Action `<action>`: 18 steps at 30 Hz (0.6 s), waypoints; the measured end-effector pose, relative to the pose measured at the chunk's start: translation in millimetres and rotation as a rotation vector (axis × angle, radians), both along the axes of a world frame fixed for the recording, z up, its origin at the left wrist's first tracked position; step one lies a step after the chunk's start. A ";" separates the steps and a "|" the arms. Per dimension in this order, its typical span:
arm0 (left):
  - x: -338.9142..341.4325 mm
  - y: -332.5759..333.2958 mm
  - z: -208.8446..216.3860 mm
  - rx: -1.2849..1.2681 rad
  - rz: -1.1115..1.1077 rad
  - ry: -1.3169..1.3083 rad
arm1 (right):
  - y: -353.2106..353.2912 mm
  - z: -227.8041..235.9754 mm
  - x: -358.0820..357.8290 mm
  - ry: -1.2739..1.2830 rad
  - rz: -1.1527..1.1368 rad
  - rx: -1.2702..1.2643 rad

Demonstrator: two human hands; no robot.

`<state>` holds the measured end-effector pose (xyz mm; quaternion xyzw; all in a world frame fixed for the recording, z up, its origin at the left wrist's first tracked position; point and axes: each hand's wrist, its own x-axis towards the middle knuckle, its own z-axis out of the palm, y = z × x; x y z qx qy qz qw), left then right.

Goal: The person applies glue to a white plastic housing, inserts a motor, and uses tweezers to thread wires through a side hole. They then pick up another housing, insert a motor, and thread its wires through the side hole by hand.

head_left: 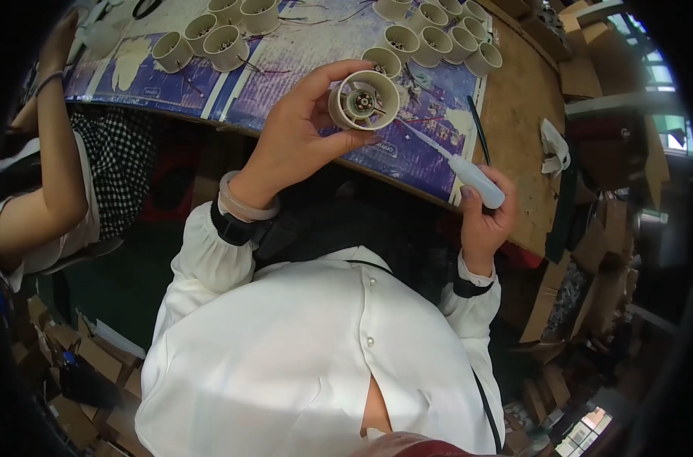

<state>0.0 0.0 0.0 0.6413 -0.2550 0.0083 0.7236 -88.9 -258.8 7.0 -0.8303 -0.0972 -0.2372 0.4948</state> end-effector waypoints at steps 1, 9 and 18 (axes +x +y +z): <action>-0.1 -0.1 -0.9 -0.009 0.001 0.011 | -1.5 -0.7 -0.9 0.006 0.001 -0.006; -2.1 -0.6 -4.5 -0.038 0.010 0.030 | 1.8 7.8 5.8 -0.143 -0.014 -0.159; -1.7 -1.0 -5.6 -0.040 -0.010 0.045 | -2.7 14.5 4.2 -0.202 0.014 -0.298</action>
